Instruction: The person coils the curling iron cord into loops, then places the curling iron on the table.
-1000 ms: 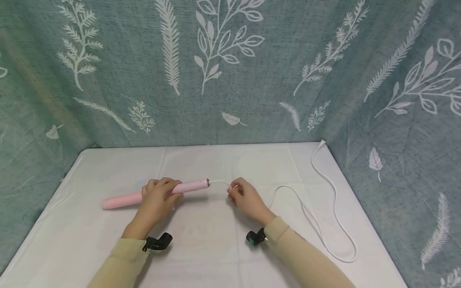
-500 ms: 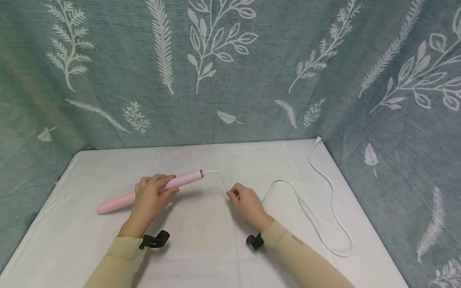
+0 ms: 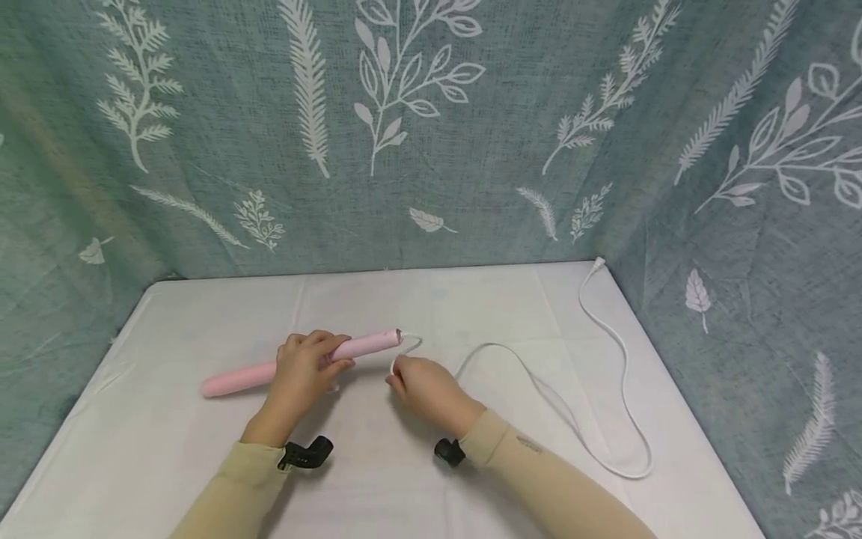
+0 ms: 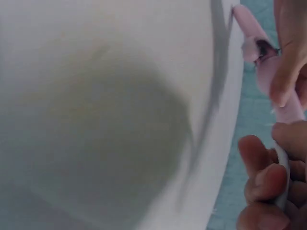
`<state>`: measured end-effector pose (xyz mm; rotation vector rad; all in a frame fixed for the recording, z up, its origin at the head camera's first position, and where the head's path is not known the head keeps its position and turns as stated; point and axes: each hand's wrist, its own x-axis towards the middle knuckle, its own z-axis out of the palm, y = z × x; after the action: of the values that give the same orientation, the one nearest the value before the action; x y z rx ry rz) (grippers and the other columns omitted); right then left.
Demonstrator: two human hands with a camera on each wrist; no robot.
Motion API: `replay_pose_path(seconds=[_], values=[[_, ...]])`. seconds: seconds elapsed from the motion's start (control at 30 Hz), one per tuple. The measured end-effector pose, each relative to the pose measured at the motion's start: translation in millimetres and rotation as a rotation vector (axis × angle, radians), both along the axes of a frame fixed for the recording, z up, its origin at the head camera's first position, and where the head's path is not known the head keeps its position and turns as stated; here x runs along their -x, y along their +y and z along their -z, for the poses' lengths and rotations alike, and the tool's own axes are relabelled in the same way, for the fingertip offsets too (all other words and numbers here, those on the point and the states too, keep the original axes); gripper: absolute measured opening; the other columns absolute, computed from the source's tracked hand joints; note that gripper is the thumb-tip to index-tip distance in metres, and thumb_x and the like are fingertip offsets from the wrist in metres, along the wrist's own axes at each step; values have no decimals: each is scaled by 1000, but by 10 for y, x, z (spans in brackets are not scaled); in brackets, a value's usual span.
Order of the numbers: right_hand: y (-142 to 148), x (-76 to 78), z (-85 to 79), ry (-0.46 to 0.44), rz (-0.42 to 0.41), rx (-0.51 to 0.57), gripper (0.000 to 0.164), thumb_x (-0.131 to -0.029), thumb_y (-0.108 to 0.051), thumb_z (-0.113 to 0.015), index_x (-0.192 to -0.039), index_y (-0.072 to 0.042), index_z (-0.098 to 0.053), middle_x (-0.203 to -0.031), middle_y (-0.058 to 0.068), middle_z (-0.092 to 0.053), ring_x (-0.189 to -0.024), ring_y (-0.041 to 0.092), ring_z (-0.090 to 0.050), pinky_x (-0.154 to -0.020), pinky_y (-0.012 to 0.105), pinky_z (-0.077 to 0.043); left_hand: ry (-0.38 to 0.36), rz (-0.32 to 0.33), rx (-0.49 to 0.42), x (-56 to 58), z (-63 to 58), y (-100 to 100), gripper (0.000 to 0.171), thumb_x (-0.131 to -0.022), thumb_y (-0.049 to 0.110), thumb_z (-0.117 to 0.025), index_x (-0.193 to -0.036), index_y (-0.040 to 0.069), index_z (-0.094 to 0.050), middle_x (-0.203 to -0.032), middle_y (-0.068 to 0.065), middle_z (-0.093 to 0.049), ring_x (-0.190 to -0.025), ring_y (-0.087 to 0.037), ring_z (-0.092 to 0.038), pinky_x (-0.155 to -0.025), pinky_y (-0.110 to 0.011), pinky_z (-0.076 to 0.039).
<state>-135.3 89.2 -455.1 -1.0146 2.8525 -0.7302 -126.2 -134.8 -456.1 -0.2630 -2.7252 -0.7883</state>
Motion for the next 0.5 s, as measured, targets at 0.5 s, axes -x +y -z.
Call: replay_pose_path(seconds=[0.5], values=[[-1,-59,-302,18,-155,-141,6,-95,-8,-60,-90,-6,-63,-75,-2,-58,-65,10,-48,-64,25,-44,-39,61,96,-78,136,68,33,-78,25,-81,-108,16,-73,-100,-1,-62,-95,-32,-49,-83,-47,-33]])
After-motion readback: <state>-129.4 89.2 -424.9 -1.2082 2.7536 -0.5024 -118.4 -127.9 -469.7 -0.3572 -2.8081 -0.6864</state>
